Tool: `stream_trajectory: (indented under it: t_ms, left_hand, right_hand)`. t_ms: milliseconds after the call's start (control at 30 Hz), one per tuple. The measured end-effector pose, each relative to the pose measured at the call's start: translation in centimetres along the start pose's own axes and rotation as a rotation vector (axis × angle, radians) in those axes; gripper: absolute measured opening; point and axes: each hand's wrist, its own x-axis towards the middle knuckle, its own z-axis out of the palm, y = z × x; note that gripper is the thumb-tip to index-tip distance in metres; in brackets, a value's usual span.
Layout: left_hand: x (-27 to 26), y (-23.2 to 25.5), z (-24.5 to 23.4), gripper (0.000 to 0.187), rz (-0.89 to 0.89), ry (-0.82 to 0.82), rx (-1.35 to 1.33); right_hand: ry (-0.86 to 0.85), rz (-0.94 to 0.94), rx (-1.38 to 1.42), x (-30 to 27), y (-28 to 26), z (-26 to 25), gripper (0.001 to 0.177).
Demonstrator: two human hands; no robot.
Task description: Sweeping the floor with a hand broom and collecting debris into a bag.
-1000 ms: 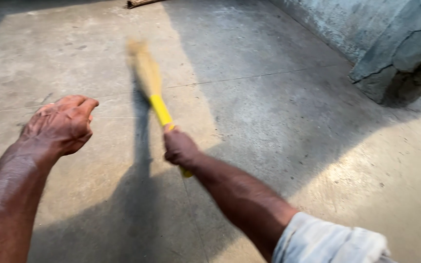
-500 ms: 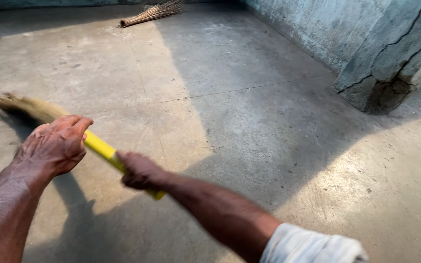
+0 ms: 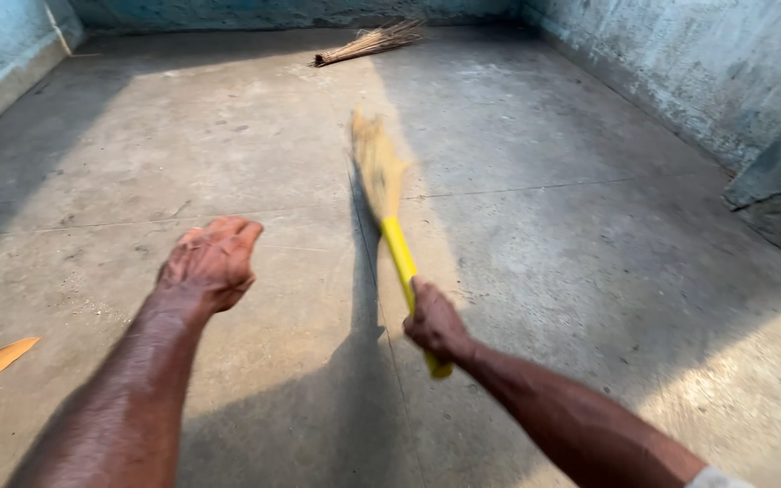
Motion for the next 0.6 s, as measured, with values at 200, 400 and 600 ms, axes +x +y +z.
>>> stream_trajectory:
  t_ms: [200, 400, 600]
  left_hand:
    - [0.8, 4.4, -1.5, 0.055, 0.041, 0.092, -0.095]
    - [0.0, 5.8, -2.0, 0.036, 0.049, 0.096, -0.132]
    - [-0.7, 3.4, -0.8, 0.039, 0.038, 0.218, -0.13]
  right_hand:
    - [-0.064, -0.262, 0.012, -4.9, -7.8, 8.8, 0.071]
    - [-0.246, -0.346, 0.282, -9.3, -18.3, 11.1, 0.078]
    - [-0.433, -0.245, 0.58, -6.8, -18.9, 5.4, 0.07]
